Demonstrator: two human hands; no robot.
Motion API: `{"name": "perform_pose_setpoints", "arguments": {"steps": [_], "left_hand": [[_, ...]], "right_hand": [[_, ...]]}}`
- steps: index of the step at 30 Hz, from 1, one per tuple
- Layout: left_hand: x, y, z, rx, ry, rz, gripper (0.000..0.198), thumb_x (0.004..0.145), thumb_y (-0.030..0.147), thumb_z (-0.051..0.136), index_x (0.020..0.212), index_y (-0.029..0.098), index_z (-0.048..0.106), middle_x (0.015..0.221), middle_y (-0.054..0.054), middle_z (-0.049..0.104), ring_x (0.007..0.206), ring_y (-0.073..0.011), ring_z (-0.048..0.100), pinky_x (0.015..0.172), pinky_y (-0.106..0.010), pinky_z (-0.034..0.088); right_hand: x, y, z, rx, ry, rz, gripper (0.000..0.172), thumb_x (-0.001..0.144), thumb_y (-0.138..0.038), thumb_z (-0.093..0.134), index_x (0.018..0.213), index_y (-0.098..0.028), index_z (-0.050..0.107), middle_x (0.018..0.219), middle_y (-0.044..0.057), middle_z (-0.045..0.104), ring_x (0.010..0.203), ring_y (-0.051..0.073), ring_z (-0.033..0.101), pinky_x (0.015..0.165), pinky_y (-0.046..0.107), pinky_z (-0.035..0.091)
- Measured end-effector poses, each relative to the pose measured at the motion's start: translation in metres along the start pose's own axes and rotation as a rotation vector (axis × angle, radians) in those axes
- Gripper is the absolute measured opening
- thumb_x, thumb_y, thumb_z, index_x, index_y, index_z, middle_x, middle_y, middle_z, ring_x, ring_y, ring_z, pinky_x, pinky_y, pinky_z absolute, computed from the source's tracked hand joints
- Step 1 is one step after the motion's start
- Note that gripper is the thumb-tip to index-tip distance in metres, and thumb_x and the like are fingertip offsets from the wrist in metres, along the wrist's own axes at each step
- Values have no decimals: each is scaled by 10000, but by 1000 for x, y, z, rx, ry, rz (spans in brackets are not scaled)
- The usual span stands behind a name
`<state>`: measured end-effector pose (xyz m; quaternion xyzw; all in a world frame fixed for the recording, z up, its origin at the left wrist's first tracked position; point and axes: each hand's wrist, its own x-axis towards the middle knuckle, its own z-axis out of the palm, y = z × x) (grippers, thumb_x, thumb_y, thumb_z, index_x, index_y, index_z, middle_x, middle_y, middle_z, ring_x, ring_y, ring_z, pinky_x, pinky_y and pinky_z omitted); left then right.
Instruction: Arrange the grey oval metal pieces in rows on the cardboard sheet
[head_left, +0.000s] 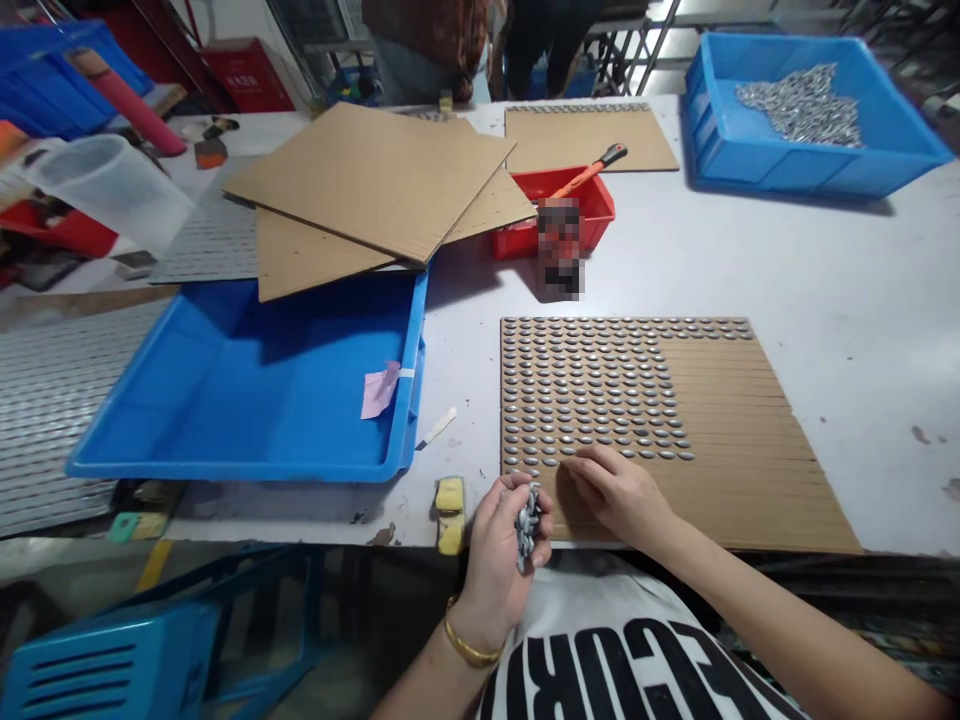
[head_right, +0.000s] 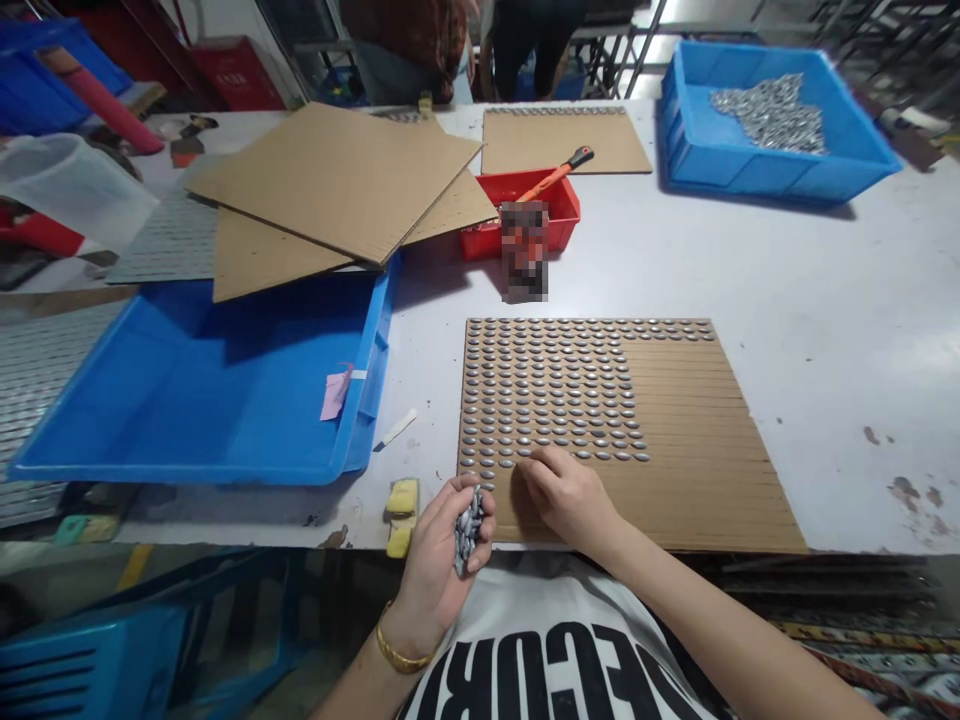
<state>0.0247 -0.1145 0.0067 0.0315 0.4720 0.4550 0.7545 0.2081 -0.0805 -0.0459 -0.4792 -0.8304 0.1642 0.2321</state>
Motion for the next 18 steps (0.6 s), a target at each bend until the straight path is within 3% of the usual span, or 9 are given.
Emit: {"name": "perform_pose_setpoints", "arguments": {"steps": [6, 10, 13, 18], "left_hand": [[1, -6, 0, 18, -42, 9, 230, 791, 281, 653, 957, 169, 538, 741, -5, 546, 563, -62, 467, 377, -134, 255], [3, -12, 4, -1, -29, 16, 247, 781, 264, 680, 972, 137, 588, 686, 5, 511, 559, -49, 434, 376, -126, 250], [4, -15, 9, -2, -16, 38, 242, 775, 261, 690, 955, 132, 593, 677, 4, 514, 555, -47, 428, 373, -124, 247], [5, -19, 16, 5, 15, 28, 238, 760, 274, 707, 884, 178, 528, 644, 18, 521, 540, -55, 440, 367, -124, 237]], "right_hand": [[8, -27, -25, 623, -106, 255, 146, 892, -278, 551, 990, -211, 635, 919, 55, 660, 806, 160, 621, 661, 259, 496], [8, -38, -25, 970, -146, 423, 177, 863, -317, 605, 988, -196, 641, 904, 47, 682, 767, 152, 643, 644, 249, 512], [4, -41, -20, 1021, -56, 466, 148, 845, -307, 633, 939, -193, 638, 886, 38, 673, 755, 141, 635, 644, 237, 506], [0, -40, -20, 887, 22, 434, 121, 856, -297, 617, 909, -198, 661, 859, 34, 659, 781, 147, 619, 676, 242, 501]]}}
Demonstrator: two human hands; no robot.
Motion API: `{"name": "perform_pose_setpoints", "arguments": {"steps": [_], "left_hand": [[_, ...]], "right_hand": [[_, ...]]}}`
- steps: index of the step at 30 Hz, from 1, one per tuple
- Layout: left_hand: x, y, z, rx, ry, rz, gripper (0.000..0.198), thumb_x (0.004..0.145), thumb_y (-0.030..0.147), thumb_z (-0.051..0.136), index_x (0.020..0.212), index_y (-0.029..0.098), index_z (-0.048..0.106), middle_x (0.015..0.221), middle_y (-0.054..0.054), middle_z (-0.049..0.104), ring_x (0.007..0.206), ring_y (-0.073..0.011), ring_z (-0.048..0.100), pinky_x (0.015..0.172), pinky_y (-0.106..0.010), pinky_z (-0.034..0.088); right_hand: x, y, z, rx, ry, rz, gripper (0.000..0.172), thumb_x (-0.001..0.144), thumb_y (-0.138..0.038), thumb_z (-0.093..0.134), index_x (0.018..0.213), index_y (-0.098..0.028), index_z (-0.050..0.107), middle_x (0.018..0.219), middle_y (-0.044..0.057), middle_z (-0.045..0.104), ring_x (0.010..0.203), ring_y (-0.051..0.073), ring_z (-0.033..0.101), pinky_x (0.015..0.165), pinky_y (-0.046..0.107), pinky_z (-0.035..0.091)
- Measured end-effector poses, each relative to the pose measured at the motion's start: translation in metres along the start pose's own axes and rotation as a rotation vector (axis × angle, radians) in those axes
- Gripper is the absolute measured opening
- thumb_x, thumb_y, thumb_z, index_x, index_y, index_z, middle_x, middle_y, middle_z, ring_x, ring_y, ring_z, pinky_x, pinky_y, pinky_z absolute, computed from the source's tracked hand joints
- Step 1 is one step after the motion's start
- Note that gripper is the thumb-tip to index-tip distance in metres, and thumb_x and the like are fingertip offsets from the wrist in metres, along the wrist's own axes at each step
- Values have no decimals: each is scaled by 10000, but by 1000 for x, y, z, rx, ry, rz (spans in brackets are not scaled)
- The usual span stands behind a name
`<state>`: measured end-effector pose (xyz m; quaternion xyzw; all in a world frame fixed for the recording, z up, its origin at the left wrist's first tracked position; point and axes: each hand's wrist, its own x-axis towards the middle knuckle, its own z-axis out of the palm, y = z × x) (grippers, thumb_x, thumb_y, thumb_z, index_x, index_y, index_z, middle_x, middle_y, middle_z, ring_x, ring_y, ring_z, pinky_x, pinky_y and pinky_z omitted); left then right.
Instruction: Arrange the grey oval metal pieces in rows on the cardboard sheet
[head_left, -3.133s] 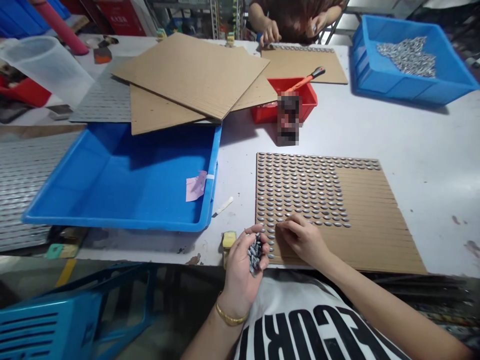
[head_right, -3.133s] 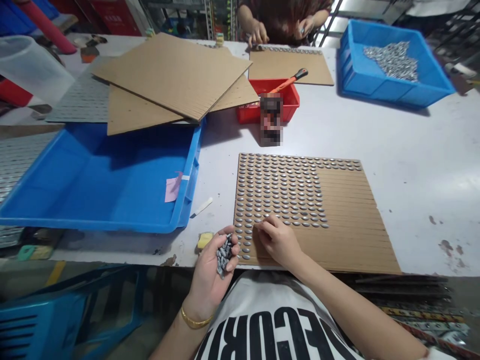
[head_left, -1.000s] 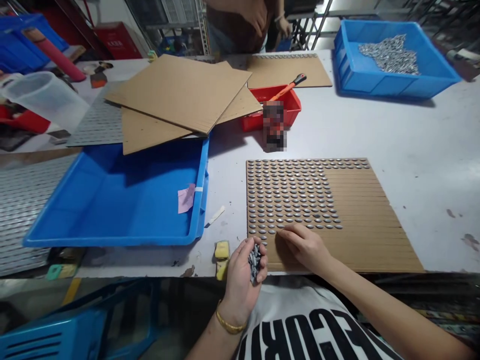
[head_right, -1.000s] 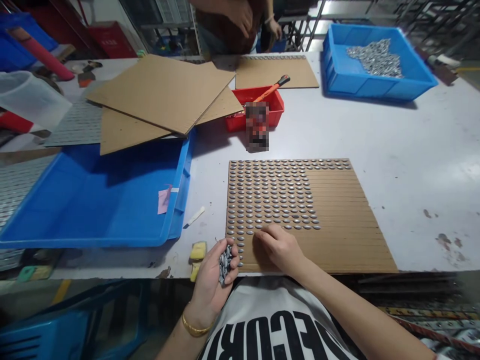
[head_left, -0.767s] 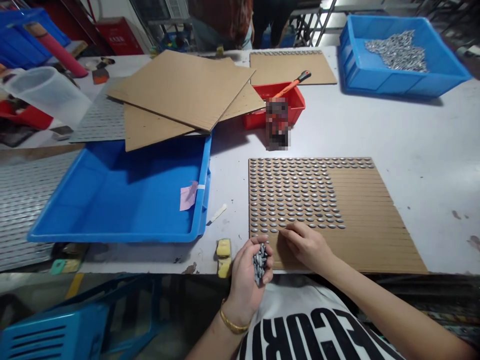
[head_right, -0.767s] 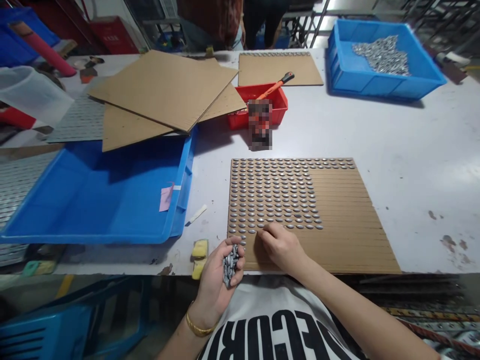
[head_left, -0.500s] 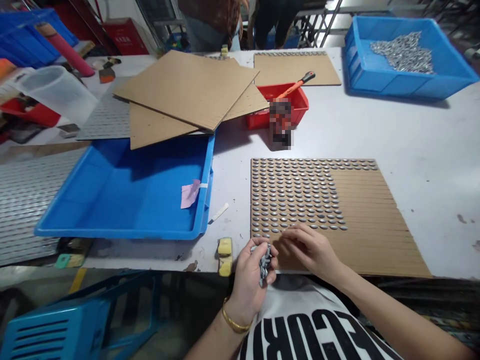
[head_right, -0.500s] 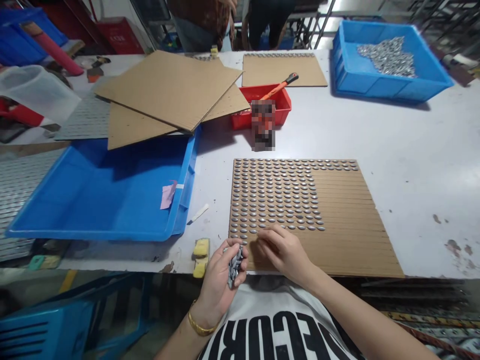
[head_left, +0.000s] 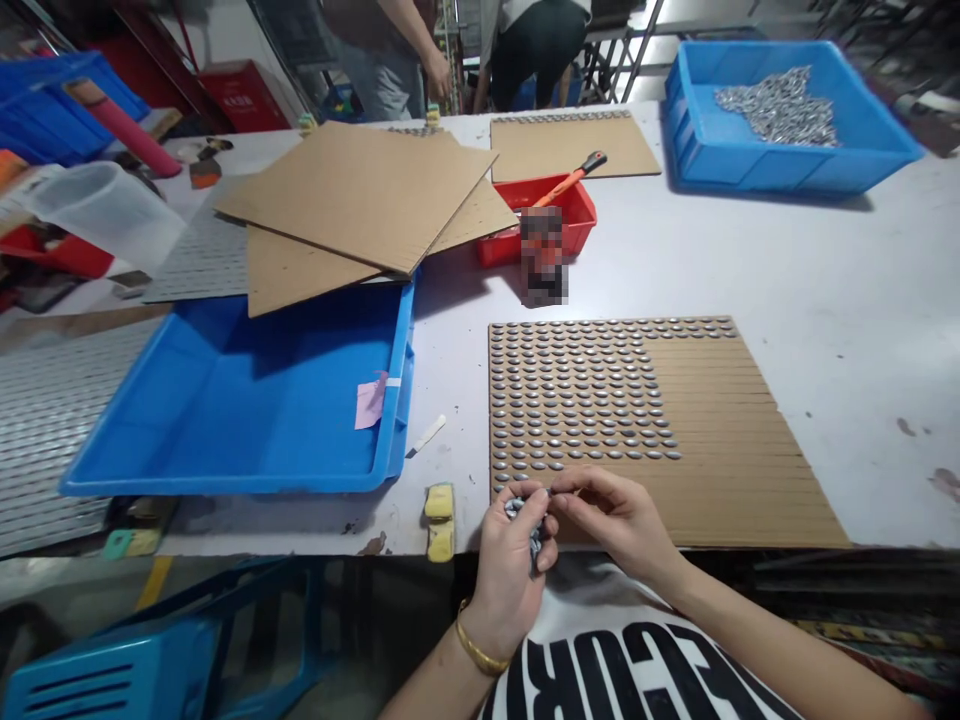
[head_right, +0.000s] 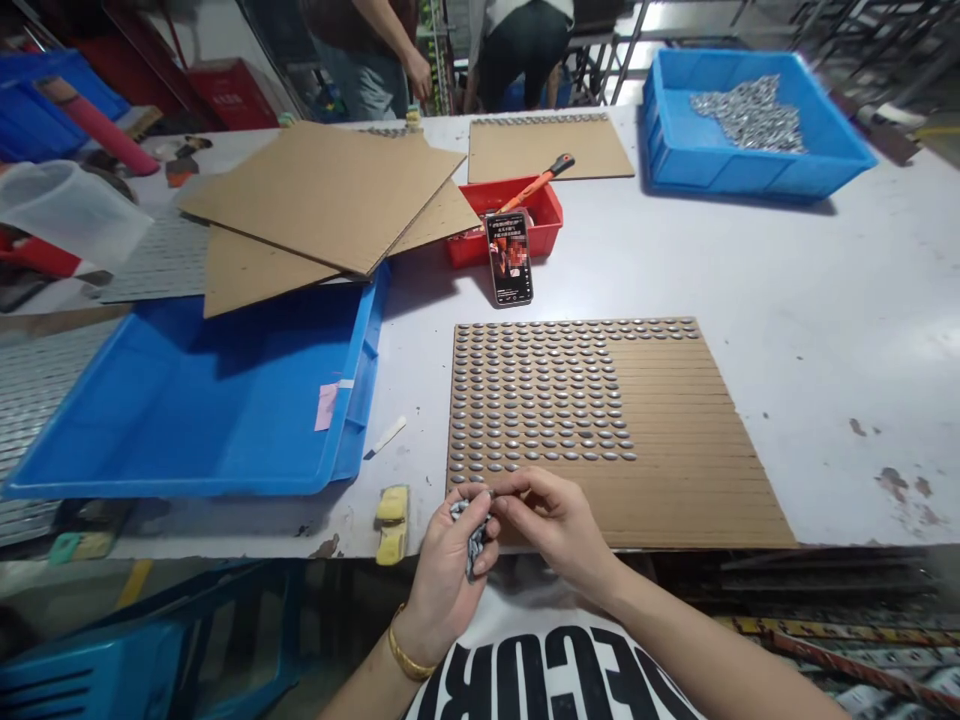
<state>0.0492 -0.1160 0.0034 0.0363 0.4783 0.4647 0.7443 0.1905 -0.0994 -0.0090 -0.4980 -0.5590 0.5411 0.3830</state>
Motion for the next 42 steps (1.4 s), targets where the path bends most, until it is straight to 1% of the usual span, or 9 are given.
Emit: {"name": "perform_pose_setpoints", "arguments": {"steps": [5, 10, 15, 19, 24, 28, 32, 38, 42], "left_hand": [[1, -3, 4, 63, -32, -39, 254, 751, 311, 717, 840, 177, 520, 660, 13, 534, 552, -61, 456, 366, -126, 240], [3, -7, 6, 121, -53, -63, 280, 734, 371, 724, 807, 159, 558, 628, 18, 523, 506, -56, 433, 355, -137, 246], [4, -11, 7, 128, -89, -69, 223, 778, 336, 675, 832, 137, 590, 685, 5, 519, 519, -47, 424, 350, -129, 241], [3, -11, 7, 101, -93, -117, 205, 814, 300, 587, 907, 119, 612, 747, -22, 536, 531, -57, 453, 337, -133, 223], [1, -6, 5, 94, -61, -126, 253, 797, 261, 543, 1027, 158, 564, 724, -15, 559, 509, -73, 463, 341, -144, 226], [0, -5, 6, 89, -39, -111, 202, 788, 295, 582, 947, 208, 493, 693, 7, 568, 502, -75, 461, 347, -132, 220], [-1, -5, 5, 81, -60, -117, 236, 782, 353, 619, 902, 210, 475, 686, 11, 565, 493, -71, 455, 347, -125, 222], [1, -5, 3, 39, -38, -135, 243, 787, 382, 627, 891, 189, 521, 690, 10, 548, 491, -62, 454, 340, -125, 213], [1, -5, 3, 6, -34, -128, 272, 830, 393, 554, 974, 162, 549, 710, -26, 583, 518, -94, 505, 338, -148, 267]], "right_hand": [[-2, -11, -11, -98, -40, -117, 139, 882, -263, 575, 973, -224, 673, 936, 47, 668, 884, 165, 624, 767, 270, 513], [-8, -15, -20, -247, -66, -118, 147, 896, -266, 544, 977, -217, 657, 860, 51, 653, 777, 152, 613, 681, 253, 520], [-12, -8, -23, -434, -47, -240, 190, 910, -200, 494, 1046, -217, 625, 820, 48, 625, 745, 145, 600, 655, 252, 501], [-11, -2, -28, -479, -39, -268, 188, 909, -188, 499, 1058, -221, 609, 848, 48, 631, 767, 146, 611, 663, 250, 505], [1, 18, -41, -556, 62, -319, 158, 909, -182, 491, 1024, -213, 594, 854, 45, 644, 765, 151, 611, 672, 262, 499], [10, 35, -43, -728, 30, -365, 160, 920, -173, 454, 938, -202, 610, 820, 51, 635, 754, 152, 591, 664, 262, 480], [15, 44, -39, -850, 22, -420, 188, 918, -143, 447, 949, -196, 625, 921, 68, 639, 838, 158, 588, 719, 258, 473], [17, 44, -36, -972, 41, -390, 209, 881, -106, 443, 851, -190, 632, 872, 61, 622, 806, 144, 577, 683, 229, 448], [19, 42, -36, -1019, 25, -368, 184, 874, -125, 458, 832, -184, 627, 838, 59, 604, 763, 147, 568, 630, 230, 438]]}}
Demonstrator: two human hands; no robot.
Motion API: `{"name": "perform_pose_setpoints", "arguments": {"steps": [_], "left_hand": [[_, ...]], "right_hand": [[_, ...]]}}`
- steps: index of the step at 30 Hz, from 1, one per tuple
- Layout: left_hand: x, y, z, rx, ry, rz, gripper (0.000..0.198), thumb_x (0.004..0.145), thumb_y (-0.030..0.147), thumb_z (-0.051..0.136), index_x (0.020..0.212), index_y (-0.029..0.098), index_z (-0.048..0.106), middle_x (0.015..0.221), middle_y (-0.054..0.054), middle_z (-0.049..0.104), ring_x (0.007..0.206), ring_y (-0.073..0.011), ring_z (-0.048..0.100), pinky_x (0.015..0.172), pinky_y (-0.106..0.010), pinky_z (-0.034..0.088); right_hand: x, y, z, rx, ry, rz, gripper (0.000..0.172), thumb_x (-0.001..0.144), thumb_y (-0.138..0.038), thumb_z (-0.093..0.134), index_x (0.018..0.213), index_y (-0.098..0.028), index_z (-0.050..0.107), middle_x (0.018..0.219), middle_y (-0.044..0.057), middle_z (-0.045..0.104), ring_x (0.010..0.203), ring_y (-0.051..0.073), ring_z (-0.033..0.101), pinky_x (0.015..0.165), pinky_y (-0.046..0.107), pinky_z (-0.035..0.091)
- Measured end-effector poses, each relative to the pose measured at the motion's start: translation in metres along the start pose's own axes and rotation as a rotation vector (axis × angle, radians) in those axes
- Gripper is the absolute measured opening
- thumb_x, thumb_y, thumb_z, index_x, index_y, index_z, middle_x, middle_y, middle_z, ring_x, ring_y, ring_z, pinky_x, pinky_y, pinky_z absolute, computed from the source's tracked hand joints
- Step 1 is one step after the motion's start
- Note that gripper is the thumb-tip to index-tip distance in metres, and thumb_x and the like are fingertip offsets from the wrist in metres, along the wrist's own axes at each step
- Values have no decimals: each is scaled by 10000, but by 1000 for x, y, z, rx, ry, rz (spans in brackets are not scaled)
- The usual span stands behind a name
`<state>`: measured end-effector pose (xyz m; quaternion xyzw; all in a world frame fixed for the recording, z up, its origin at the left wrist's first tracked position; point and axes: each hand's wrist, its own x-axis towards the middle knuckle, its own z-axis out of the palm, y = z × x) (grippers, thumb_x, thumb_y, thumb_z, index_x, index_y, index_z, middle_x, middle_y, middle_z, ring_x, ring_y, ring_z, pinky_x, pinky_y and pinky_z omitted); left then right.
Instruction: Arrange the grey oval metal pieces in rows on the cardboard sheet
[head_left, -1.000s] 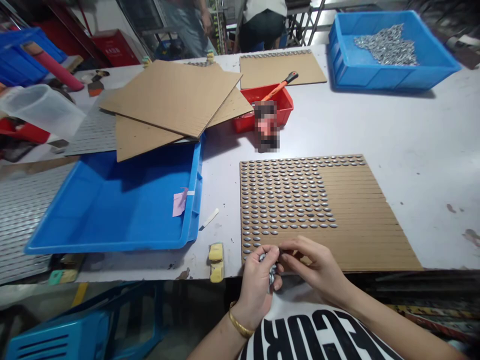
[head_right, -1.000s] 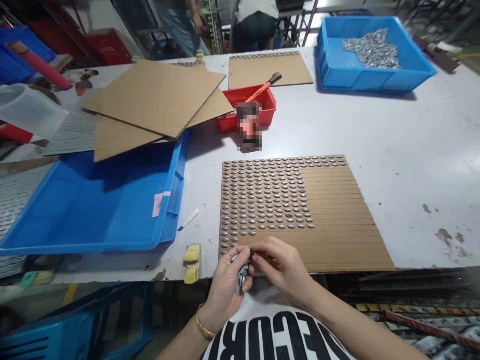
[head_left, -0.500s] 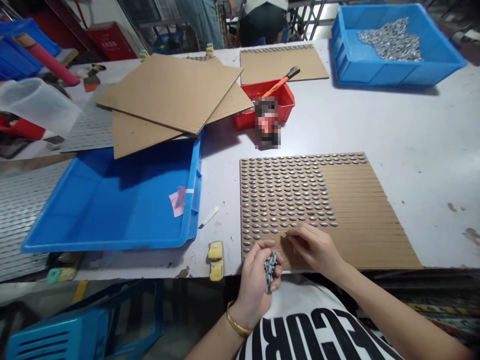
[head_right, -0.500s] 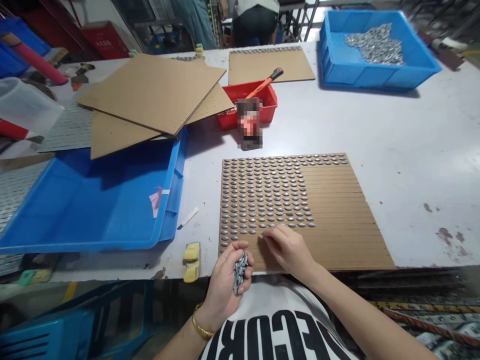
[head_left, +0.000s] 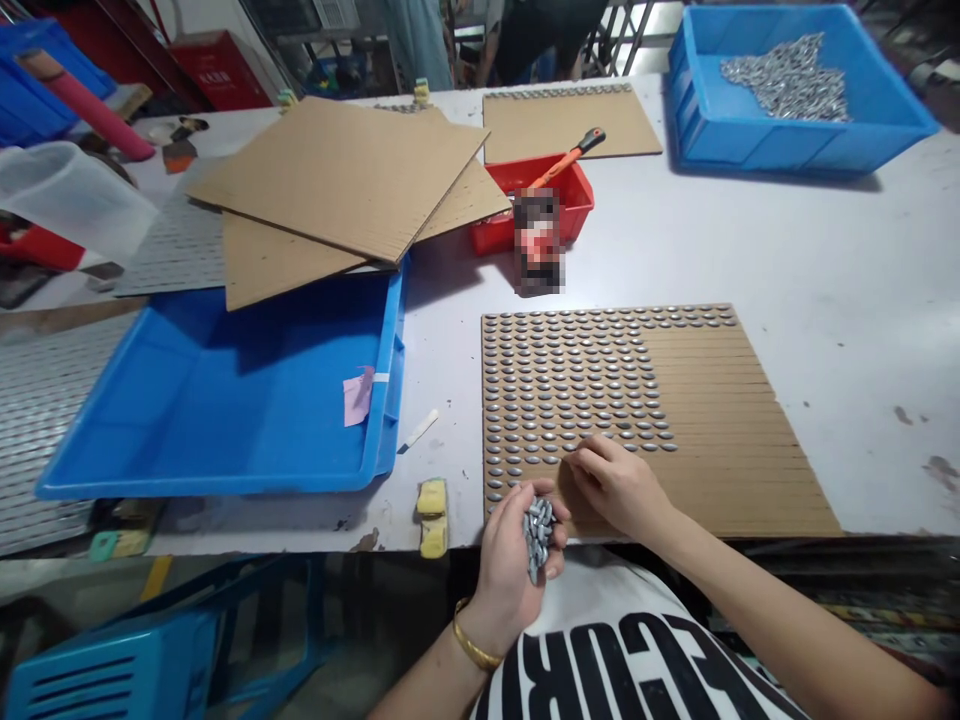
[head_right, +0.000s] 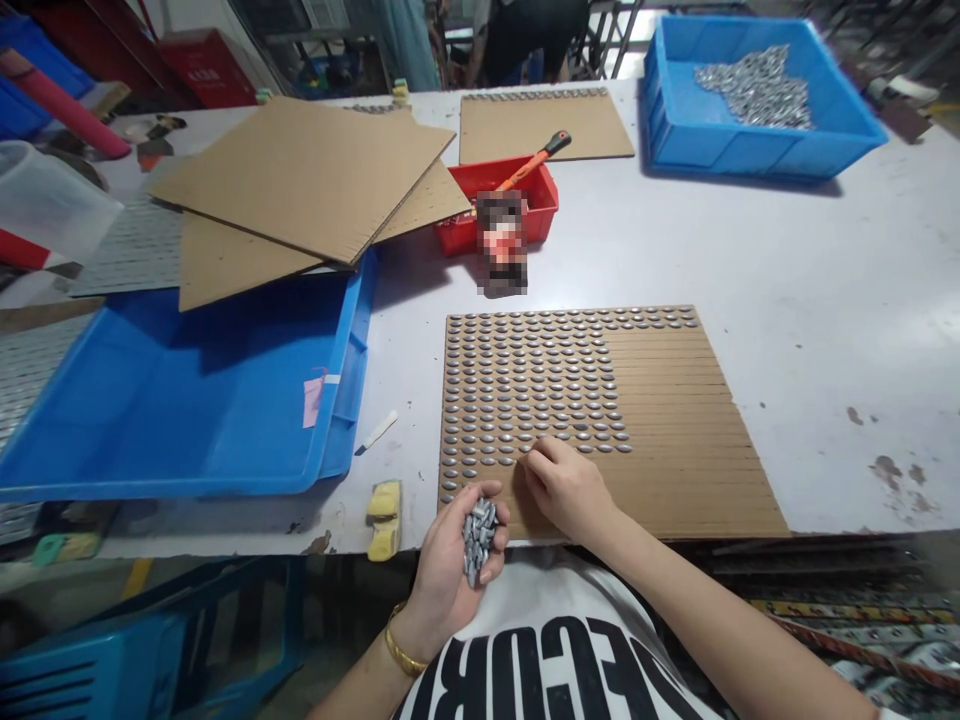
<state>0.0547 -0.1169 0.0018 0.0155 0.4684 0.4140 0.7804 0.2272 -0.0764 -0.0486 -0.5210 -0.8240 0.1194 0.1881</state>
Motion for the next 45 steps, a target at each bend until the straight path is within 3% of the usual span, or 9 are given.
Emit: {"name": "perform_pose_setpoints", "arguments": {"steps": [3, 6, 11, 15, 21, 28, 34, 41, 45], "left_hand": [[-1, 1, 1, 7, 0, 15, 288, 837, 345, 533, 1052, 153, 547, 713, -35, 596, 527, -103, 517, 346, -152, 284], [0, 1, 3, 26, -12, 35, 308, 828, 326, 540, 1083, 155, 554, 718, -29, 591, 518, -96, 505, 344, -151, 276], [5, -5, 7, 80, -8, 78, 374, 795, 407, 592, 1080, 165, 600, 699, -13, 567, 494, -94, 495, 331, -158, 284], [8, -10, 13, 123, 26, 97, 337, 804, 420, 589, 1015, 162, 635, 776, -26, 580, 492, -81, 468, 316, -162, 270], [14, -16, 15, 115, 54, 99, 266, 812, 398, 593, 901, 150, 626, 694, 0, 521, 484, -77, 434, 321, -167, 259], [15, -12, 14, 175, -75, 52, 253, 796, 378, 644, 769, 158, 523, 621, 23, 465, 495, -57, 406, 339, -137, 211], [15, -12, 15, 195, -33, 43, 277, 743, 335, 704, 848, 165, 512, 694, 17, 510, 510, -46, 422, 345, -133, 197], [12, -16, 18, 217, -101, 63, 269, 767, 332, 690, 903, 160, 535, 691, 27, 496, 503, -34, 386, 349, -132, 171], [10, -19, 18, 241, -110, 50, 250, 775, 342, 683, 814, 163, 513, 652, 34, 485, 483, -33, 358, 342, -133, 161]], "right_hand": [[1, -3, -7, 72, 5, 11, 186, 891, -139, 446, 896, -185, 626, 853, 65, 603, 776, 157, 575, 656, 248, 460], [1, -13, -22, 308, 7, 50, 183, 904, -188, 472, 1009, -200, 622, 891, 65, 613, 786, 157, 591, 672, 257, 489], [6, -32, -50, 611, -190, 51, 228, 906, -240, 497, 1077, -236, 648, 965, 67, 624, 857, 164, 602, 715, 271, 512], [5, -40, -53, 517, -217, 52, 175, 857, -184, 541, 982, -230, 654, 1000, 64, 615, 915, 176, 581, 787, 302, 500], [-1, -39, -45, 444, -176, 15, 85, 862, -140, 507, 833, -209, 547, 878, 41, 586, 824, 166, 540, 717, 286, 464], [-6, -24, -43, 466, -32, 16, 126, 936, -178, 440, 886, -202, 552, 823, 35, 561, 780, 146, 517, 675, 267, 422], [-11, -19, -47, 555, -82, 1, 154, 945, -210, 445, 967, -210, 597, 823, 38, 592, 785, 142, 532, 693, 264, 423], [-15, -18, -56, 682, -84, 124, 143, 922, -242, 491, 908, -196, 626, 760, 21, 618, 706, 127, 568, 646, 244, 449], [-23, -16, -52, 593, 12, 4, 149, 912, -172, 478, 972, -197, 612, 853, 52, 623, 787, 146, 577, 699, 269, 474]]}}
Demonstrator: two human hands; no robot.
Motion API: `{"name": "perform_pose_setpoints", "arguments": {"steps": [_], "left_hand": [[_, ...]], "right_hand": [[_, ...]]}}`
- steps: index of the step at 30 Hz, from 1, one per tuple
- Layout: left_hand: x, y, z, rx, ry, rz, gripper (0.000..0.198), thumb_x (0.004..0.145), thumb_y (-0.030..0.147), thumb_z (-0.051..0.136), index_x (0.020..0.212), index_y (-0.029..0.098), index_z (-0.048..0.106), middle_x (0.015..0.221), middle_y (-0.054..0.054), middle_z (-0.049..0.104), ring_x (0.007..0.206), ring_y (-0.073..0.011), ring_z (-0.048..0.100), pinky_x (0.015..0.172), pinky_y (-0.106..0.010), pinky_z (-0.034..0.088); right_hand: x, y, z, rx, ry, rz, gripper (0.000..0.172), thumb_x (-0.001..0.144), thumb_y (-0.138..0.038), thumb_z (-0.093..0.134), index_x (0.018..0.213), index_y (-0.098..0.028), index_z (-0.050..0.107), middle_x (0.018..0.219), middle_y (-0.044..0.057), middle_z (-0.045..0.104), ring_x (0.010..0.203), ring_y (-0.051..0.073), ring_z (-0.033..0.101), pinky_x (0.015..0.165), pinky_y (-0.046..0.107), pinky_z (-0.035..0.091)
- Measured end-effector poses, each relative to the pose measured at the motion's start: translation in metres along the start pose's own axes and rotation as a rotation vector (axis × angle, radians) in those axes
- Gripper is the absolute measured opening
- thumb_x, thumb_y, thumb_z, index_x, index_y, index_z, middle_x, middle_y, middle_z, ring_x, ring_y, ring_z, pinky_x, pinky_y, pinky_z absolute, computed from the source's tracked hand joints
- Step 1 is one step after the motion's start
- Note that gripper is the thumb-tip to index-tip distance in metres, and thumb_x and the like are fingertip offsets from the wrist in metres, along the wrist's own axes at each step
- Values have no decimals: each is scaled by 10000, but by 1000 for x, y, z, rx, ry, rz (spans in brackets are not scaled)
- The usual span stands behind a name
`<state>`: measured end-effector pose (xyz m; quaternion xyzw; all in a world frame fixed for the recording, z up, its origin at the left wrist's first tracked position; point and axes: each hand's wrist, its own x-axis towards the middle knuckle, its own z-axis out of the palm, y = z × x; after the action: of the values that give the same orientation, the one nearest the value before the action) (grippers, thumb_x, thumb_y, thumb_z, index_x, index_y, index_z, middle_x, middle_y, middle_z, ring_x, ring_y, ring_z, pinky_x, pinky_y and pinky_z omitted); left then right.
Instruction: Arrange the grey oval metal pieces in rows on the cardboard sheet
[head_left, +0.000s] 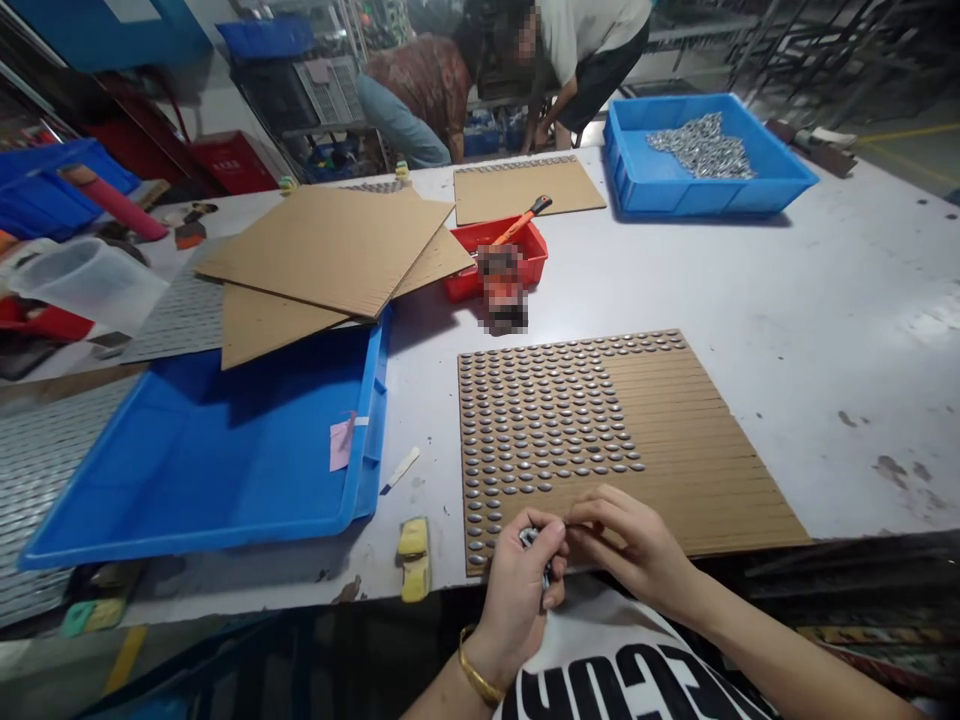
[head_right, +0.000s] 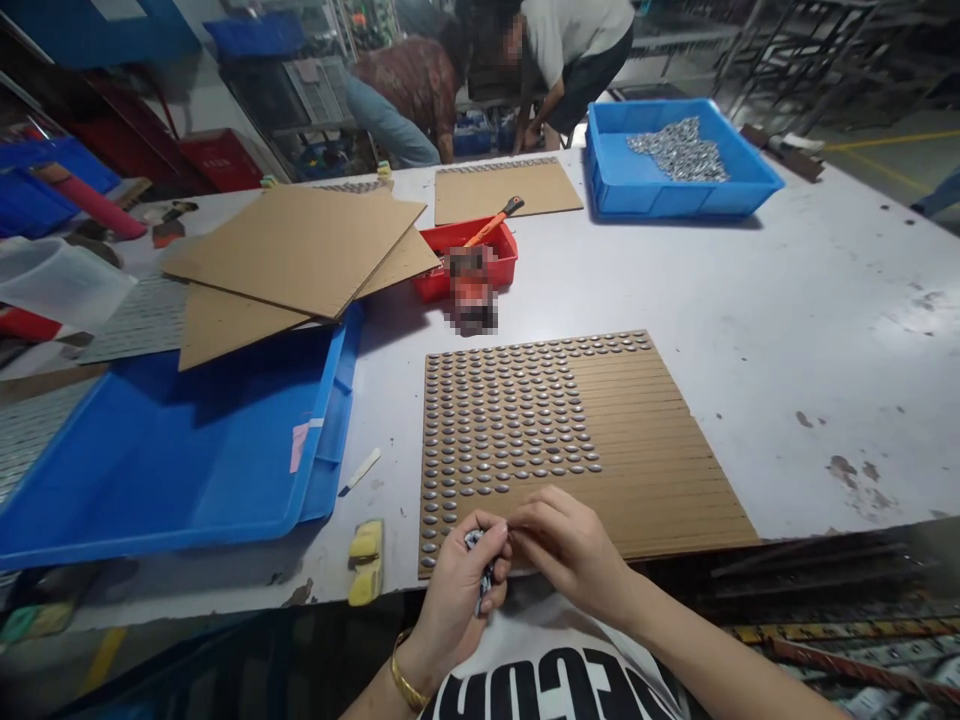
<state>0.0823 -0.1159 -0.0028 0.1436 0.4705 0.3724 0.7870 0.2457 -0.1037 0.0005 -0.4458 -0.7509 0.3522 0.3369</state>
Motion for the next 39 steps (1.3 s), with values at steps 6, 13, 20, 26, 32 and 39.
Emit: {"name": "perform_pose_setpoints", "arguments": {"steps": [6, 13, 20, 26, 32, 39], "left_hand": [[2, -7, 1, -64, -16, -100, 241, 790, 352, 651, 789, 160, 506, 641, 33, 478, 456, -32, 370, 328, -135, 143], [-1, 4, 2, -156, 87, -79, 222, 809, 287, 516, 979, 147, 537, 706, -27, 579, 489, -83, 485, 334, -151, 239], [-6, 4, 3, -110, 43, -99, 227, 815, 365, 597, 882, 199, 457, 697, 2, 565, 485, -66, 455, 335, -131, 203], [-2, 3, -1, -117, 6, -76, 244, 787, 346, 671, 854, 173, 513, 688, 25, 496, 496, -37, 394, 346, -129, 193], [-3, 5, -2, -143, 34, -81, 289, 793, 352, 668, 981, 149, 585, 703, 12, 494, 528, -43, 416, 371, -134, 234], [-2, 7, 0, -194, 69, -107, 281, 777, 248, 631, 1034, 140, 596, 725, -6, 517, 539, -56, 444, 370, -137, 232]], "right_hand": [[-13, 12, 3, -206, 55, -202, 229, 870, -97, 506, 1044, -200, 612, 886, 72, 637, 765, 158, 559, 690, 296, 482], [-3, 43, -3, -285, 113, -96, 178, 898, -115, 492, 993, -207, 611, 867, 57, 634, 781, 147, 580, 686, 261, 490], [7, 56, 11, -506, 77, -126, 187, 904, -115, 459, 951, -184, 627, 888, 65, 640, 808, 152, 568, 707, 251, 461], [9, 52, 10, -610, 3, -93, 186, 876, -89, 466, 871, -169, 634, 849, 63, 613, 800, 153, 527, 701, 243, 426], [10, 50, 11, -642, -8, -44, 188, 850, -86, 477, 792, -179, 630, 802, 51, 575, 780, 144, 499, 681, 229, 401], [12, 51, 12, -606, 9, -32, 186, 861, -89, 461, 821, -185, 615, 795, 56, 573, 763, 160, 505, 682, 252, 423]]}}
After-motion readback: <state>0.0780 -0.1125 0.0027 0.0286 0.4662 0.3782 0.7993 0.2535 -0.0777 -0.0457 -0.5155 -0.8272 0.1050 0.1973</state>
